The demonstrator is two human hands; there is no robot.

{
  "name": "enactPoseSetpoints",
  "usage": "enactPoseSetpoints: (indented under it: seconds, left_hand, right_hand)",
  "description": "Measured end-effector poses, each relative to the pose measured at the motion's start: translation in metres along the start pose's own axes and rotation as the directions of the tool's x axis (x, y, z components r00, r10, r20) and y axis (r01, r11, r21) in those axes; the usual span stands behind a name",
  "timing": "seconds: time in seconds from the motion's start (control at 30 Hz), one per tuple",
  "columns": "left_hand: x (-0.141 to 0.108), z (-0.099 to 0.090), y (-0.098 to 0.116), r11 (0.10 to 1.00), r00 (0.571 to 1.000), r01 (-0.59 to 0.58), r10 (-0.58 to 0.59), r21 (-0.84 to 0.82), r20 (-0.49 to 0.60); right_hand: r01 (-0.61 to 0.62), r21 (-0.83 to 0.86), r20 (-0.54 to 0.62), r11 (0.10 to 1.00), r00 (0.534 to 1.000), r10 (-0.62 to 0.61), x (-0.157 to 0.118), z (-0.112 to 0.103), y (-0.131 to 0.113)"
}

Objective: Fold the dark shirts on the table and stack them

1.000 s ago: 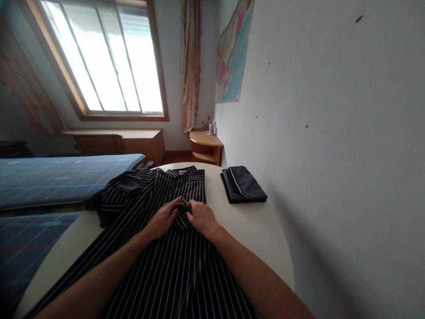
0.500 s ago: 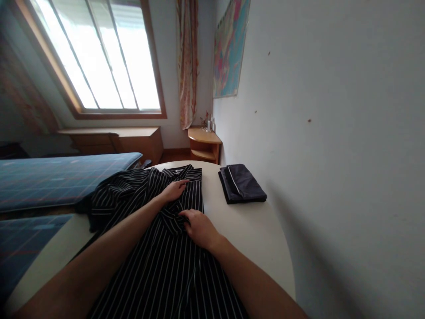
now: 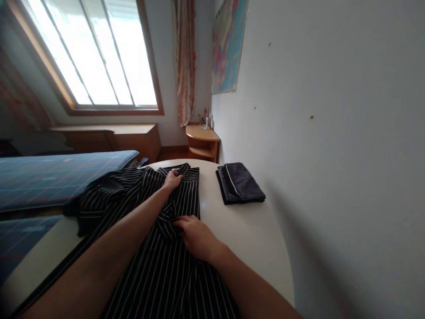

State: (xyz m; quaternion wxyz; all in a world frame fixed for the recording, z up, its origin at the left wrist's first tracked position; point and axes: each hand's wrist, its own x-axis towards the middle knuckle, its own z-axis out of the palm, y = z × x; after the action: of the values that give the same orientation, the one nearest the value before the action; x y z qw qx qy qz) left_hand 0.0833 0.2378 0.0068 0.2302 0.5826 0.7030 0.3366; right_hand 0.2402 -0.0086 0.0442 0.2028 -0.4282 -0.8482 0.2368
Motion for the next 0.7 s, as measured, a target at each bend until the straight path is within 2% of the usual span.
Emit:
enactPoseSetpoints:
  seconds: [0.13,0.23,0.33,0.5,0.7]
  left_hand:
    - [0.004,0.003,0.0,1.0,0.999,0.025,-0.025,0.007,0.027]
    - [0.003,0.006,0.002,1.0,0.999,-0.007,0.007,0.01,0.052]
    - [0.003,0.008,0.005,0.996,0.993,-0.089,0.089,0.0,0.082]
    - [0.006,0.006,0.009,0.969,0.958,-0.243,0.246,-0.043,0.144]
    - [0.016,-0.01,0.002,0.937,0.931,-0.347,0.349,-0.039,0.109]
  right_hand:
    - [0.009,-0.001,0.007,1.0,1.0,-0.009,-0.001,-0.001,0.0]
    - [0.01,0.0,0.004,1.0,1.0,-0.01,-0.002,-0.002,0.0]
    - [-0.008,0.006,-0.021,1.0,1.0,0.008,-0.003,-0.003,-0.002]
    - [-0.045,0.008,-0.041,0.999,0.998,0.045,-0.007,-0.009,-0.006]
    - [-0.055,0.1,-0.134,0.993,0.989,0.069,-0.009,-0.012,-0.021]
